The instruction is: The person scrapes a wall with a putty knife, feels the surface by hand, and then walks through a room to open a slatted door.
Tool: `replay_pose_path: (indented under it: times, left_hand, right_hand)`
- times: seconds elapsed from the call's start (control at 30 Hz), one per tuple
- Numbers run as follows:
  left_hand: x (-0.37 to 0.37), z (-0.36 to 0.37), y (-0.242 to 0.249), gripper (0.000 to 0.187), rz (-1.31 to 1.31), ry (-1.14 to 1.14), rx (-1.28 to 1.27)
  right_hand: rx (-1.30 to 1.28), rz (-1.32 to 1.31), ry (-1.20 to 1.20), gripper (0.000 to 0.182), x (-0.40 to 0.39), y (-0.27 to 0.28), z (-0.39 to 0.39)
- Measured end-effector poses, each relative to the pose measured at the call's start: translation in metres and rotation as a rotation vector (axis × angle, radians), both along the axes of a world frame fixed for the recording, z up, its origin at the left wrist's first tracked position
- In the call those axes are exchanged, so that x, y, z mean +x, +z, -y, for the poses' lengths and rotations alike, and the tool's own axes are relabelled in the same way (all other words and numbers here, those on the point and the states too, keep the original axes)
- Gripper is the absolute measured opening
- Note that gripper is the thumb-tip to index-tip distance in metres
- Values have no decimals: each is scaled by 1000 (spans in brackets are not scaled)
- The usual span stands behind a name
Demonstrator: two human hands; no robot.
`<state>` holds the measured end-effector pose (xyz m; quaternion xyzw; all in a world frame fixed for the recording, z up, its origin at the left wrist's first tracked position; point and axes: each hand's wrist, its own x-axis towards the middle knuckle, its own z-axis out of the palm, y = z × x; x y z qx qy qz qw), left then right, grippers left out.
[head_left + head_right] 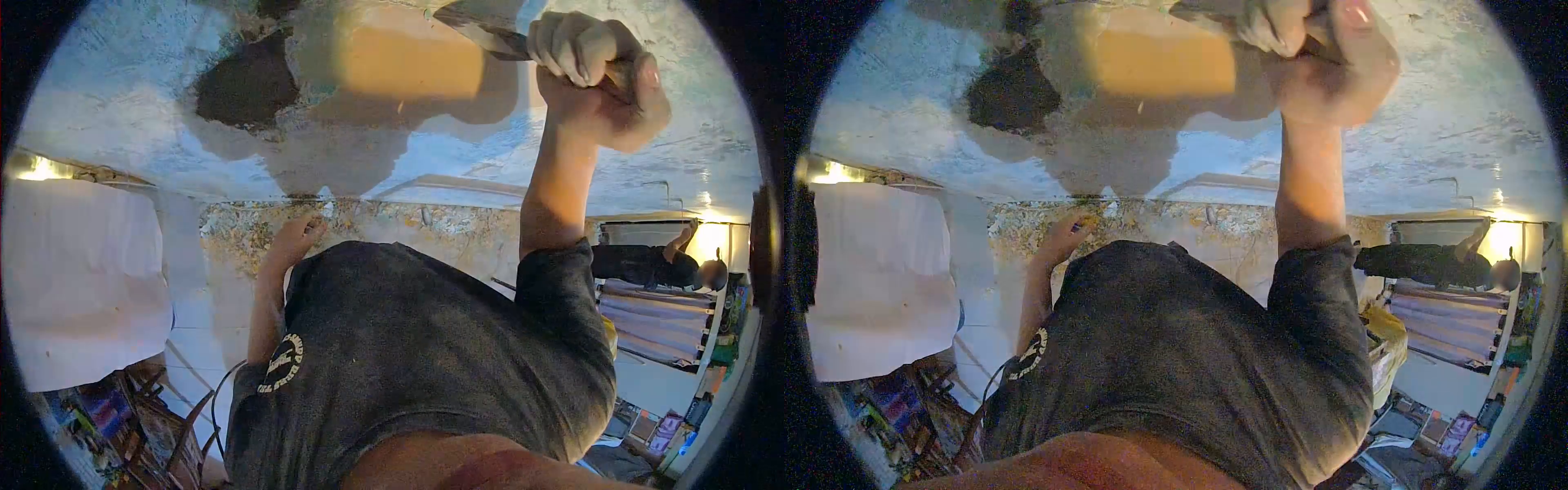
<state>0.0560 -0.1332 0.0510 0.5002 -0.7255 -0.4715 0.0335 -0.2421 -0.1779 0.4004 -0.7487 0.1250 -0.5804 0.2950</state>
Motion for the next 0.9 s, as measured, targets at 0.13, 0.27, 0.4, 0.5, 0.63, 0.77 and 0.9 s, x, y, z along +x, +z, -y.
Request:
replay_pose_path:
  times: [0.13, 0.27, 0.4, 0.5, 0.63, 0.77, 0.9]
  left_hand:
    - [-3, -7, 11, 47, -45, 51, -12]
    - [-5, -8, 1, 48, -21, -9, -38]
    - [-8, -11, -1, 50, -98, -2, 23]
    - [-10, -15, -5, 50, -58, -16, -44]
    - [-12, -18, -10, 48, 2, -8, -84]
    - [-9, -22, -10, 47, -72, 6, -29]
    - [-9, -27, -13, 44, -122, 65, 13]
  right_hand:
    - [-24, -10, 258, 42, -9, 17, -24]
    - [14, -13, 93, 42, -10, -3, 0]
    - [-72, 30, 206, 43, -5, 11, -21]
    - [-63, 1, -1, 44, 1, -4, -10]
    - [-44, 9, 143, 43, -4, 4, -18]
    - [-47, 5, 43, 42, 8, -3, -12]
    - [-56, 22, 104, 42, 0, 1, -19]
